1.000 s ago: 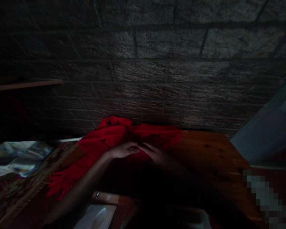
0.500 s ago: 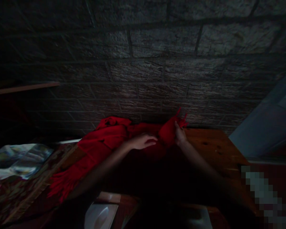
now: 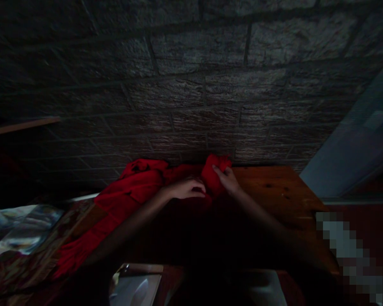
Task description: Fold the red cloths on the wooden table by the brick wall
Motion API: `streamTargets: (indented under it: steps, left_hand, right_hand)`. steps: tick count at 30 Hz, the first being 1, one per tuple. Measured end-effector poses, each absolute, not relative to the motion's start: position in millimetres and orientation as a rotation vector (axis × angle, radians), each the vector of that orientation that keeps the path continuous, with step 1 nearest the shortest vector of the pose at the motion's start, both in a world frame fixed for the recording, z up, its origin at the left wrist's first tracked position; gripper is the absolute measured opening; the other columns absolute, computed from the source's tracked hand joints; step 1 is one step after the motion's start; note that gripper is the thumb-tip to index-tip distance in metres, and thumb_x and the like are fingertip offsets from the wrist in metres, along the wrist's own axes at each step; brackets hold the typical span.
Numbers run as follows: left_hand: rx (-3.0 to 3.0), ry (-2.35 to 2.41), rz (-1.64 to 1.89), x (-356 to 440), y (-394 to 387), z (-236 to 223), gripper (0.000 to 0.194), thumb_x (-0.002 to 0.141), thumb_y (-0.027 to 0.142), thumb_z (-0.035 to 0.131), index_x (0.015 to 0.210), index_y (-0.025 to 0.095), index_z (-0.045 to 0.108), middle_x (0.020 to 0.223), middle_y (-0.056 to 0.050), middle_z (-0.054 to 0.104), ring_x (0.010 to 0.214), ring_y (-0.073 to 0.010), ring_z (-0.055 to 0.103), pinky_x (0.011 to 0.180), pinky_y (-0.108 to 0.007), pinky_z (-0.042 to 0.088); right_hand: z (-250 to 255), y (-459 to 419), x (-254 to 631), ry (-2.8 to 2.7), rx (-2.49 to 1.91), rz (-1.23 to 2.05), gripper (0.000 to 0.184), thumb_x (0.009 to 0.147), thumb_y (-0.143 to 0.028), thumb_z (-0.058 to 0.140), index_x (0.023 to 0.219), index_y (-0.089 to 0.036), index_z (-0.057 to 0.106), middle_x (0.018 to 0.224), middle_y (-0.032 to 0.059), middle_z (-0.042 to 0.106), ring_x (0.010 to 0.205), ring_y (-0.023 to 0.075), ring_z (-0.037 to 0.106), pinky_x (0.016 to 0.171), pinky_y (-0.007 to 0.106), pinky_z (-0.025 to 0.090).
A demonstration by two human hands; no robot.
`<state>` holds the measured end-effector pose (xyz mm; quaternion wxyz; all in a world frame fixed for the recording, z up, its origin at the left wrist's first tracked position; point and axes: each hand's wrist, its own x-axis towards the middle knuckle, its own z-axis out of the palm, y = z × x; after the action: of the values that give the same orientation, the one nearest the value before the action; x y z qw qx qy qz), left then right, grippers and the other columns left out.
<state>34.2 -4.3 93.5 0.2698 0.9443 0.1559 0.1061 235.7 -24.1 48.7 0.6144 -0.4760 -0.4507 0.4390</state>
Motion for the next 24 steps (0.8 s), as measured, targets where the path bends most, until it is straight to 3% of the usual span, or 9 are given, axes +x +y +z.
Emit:
streamTargets:
  steps: [6, 11, 16, 19, 24]
  left_hand:
    - [2.550, 0.485, 0.464, 19, -20, 87, 0.024, 0.095, 0.034, 0.057, 0.109, 0.025, 0.074, 0.109, -0.008, 0.073, 0.106, -0.0202, 0.063, 0.099, -0.035, 0.044]
    - [2.591, 0.617, 0.590, -2, -33, 84, 0.047, 0.088, 0.038, 0.066, 0.132, 0.023, 0.061, 0.138, -0.012, 0.057, 0.127, -0.0237, 0.053, 0.108, -0.038, 0.040]
    - [2.557, 0.819, 0.427, -28, -53, 70, 0.032, 0.083, 0.043, 0.071, 0.110, 0.027, 0.074, 0.117, -0.007, 0.069, 0.108, -0.0233, 0.064, 0.098, -0.034, 0.047]
    - [2.546, 0.875, 0.405, -34, -61, 59, 0.026, 0.092, 0.039, 0.060, 0.111, 0.028, 0.074, 0.111, -0.007, 0.072, 0.102, -0.0227, 0.066, 0.094, -0.035, 0.048]
    - [2.466, 0.996, 0.586, -26, -70, 42, 0.026, 0.093, 0.039, 0.057, 0.110, 0.027, 0.074, 0.109, -0.006, 0.073, 0.101, -0.0222, 0.066, 0.095, -0.036, 0.048]
  right_hand:
    - [42, -24, 233, -1.126, -1.159, 0.935, 0.041, 0.073, -0.061, 0.064, 0.067, -0.021, 0.057, 0.064, -0.0037, 0.061, 0.062, 0.0144, 0.057, 0.062, 0.025, 0.047]
    - [42, -14, 233, -1.072, -1.076, 0.973, 0.034, 0.074, -0.056, 0.066, 0.073, -0.022, 0.062, 0.073, -0.0026, 0.067, 0.068, 0.0155, 0.060, 0.067, 0.027, 0.048]
    - [44, -3, 237, -1.006, -1.069, 0.963, 0.031, 0.073, -0.053, 0.066, 0.080, -0.024, 0.064, 0.082, 0.0005, 0.070, 0.079, 0.0193, 0.064, 0.073, 0.031, 0.052]
    - [42, 0, 240, -0.944, -1.088, 0.959, 0.029, 0.071, -0.051, 0.068, 0.078, -0.023, 0.064, 0.083, 0.0018, 0.070, 0.079, 0.0205, 0.065, 0.075, 0.034, 0.052]
    - [37, 0, 241, -0.939, -1.121, 0.953, 0.030, 0.071, -0.051, 0.068, 0.081, -0.023, 0.066, 0.083, 0.0017, 0.070, 0.081, 0.0205, 0.065, 0.078, 0.034, 0.052]
